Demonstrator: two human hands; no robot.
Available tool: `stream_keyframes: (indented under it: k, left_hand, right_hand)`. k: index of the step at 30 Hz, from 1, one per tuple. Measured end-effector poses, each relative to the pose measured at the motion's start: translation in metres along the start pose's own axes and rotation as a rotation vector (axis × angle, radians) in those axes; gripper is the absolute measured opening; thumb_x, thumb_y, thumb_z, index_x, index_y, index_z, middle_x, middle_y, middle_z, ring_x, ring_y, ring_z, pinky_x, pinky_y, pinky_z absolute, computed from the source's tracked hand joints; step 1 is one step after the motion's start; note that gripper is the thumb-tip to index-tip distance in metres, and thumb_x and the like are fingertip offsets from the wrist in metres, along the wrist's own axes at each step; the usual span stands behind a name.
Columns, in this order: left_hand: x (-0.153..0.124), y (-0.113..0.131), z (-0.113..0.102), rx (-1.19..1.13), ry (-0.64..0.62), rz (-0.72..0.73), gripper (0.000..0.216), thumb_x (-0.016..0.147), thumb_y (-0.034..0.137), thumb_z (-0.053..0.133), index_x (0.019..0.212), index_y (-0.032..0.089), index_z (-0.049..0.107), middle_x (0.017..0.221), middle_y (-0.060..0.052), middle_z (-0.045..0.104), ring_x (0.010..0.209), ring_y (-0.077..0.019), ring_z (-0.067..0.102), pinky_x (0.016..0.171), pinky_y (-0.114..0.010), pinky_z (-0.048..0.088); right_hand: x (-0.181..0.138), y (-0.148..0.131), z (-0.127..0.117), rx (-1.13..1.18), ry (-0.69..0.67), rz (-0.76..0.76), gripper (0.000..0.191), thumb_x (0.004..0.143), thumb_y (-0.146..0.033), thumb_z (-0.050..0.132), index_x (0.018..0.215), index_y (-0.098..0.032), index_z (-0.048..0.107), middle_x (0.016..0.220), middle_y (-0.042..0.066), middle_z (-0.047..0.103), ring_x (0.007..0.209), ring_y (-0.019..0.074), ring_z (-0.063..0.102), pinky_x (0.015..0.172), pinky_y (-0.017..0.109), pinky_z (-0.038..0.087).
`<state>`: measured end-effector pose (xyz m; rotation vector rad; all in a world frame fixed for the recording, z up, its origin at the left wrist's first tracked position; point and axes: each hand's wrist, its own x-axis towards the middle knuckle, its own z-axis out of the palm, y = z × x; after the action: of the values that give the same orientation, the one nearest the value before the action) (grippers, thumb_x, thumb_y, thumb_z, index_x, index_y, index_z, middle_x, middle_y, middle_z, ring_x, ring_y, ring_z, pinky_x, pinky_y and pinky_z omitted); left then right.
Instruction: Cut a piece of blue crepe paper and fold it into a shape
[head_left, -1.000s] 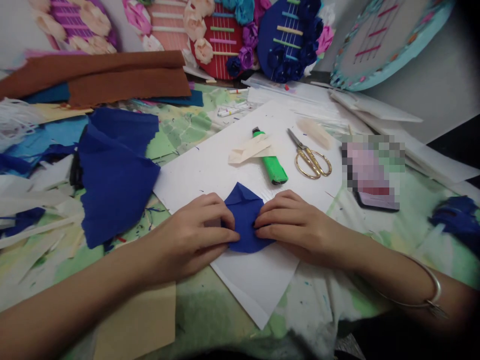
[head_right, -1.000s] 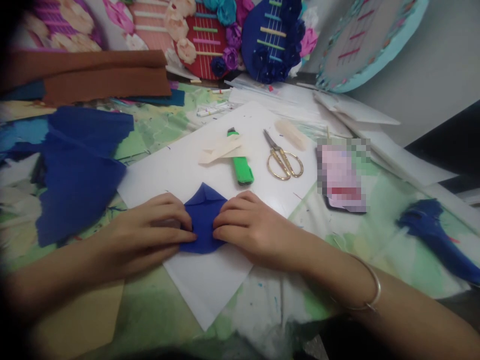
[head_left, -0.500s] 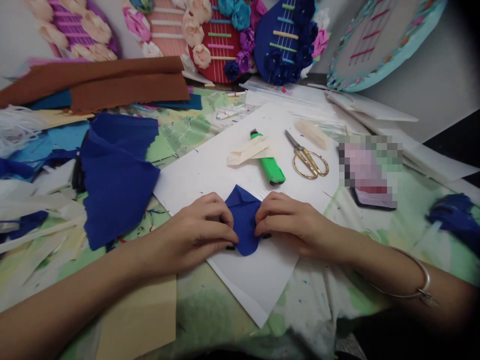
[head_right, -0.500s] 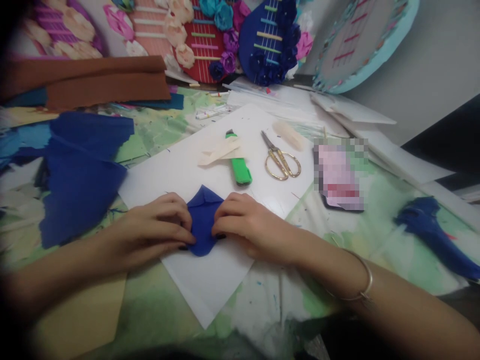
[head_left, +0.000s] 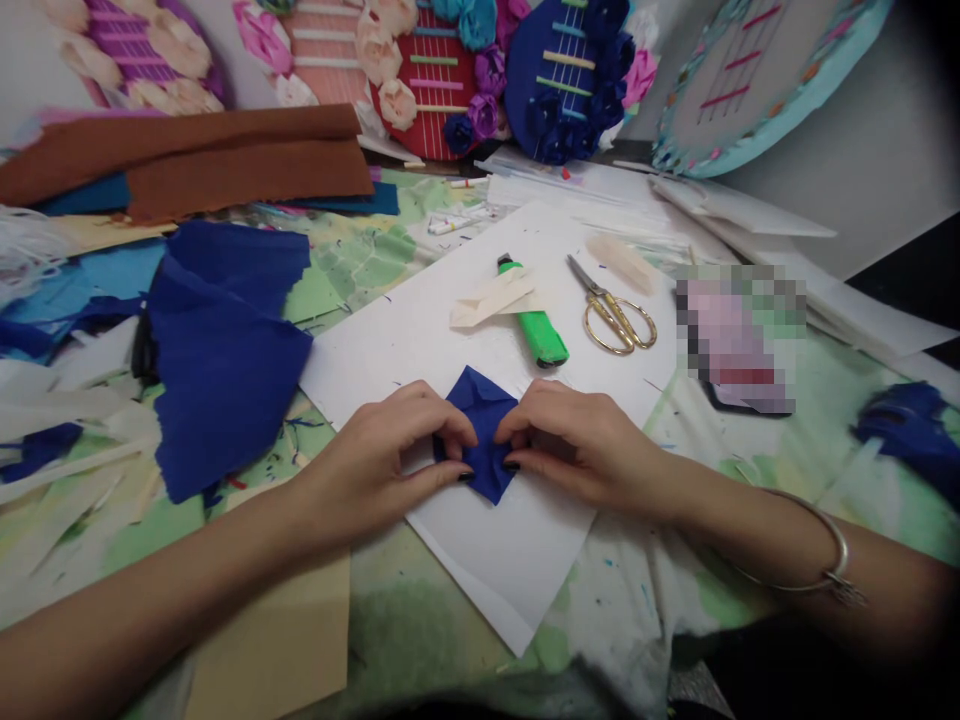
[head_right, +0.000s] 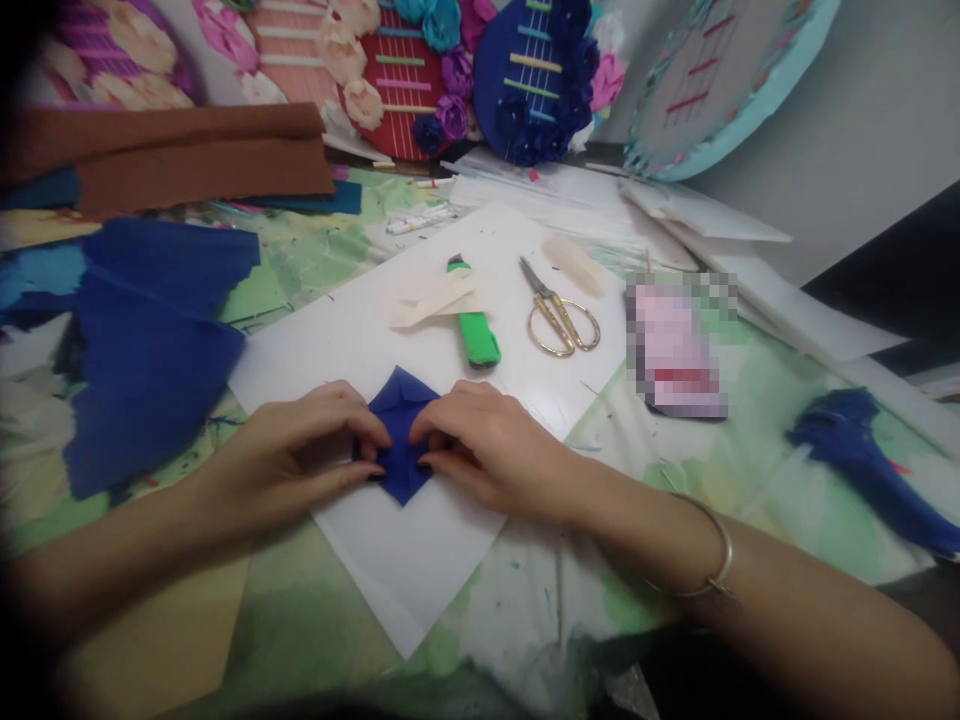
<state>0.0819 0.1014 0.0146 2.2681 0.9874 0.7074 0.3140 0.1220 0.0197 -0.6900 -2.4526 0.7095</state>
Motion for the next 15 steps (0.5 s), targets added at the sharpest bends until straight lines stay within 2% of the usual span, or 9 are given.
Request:
stream_keyframes:
  k: [6, 15]
  left_hand:
    - [0.0021, 0.0029, 0.0003, 0.016, 0.017, -0.023, 0.008, 0.082, 0.014, 0.061, 0.088, 0.019, 0.062, 0.078, 0.000, 0.062, 0.077, -0.0134, 0.056, 0.067, -0.025, 0.043]
    - [0.0030, 0.0032, 0.0017, 0.037, 0.007, -0.008, 0.005, 0.083, 0.015, 0.060, 0.081, 0.019, 0.061, 0.077, 0.000, 0.062, 0.077, -0.0139, 0.054, 0.069, -0.026, 0.043]
  right_hand:
    - [0.0011, -0.0026, 0.0014, 0.015, -0.001, 0.082, 0.006, 0.083, -0.014, 0.062, 0.088, -0.016, 0.061, 0.075, 0.001, 0.063, 0.070, 0.0117, 0.053, 0.067, 0.024, 0.040]
    - [0.0019, -0.0009, 0.0028, 0.000, 0.003, 0.099, 0.006, 0.082, -0.015, 0.063, 0.087, -0.016, 0.060, 0.073, 0.000, 0.062, 0.067, 0.0109, 0.052, 0.065, 0.023, 0.039]
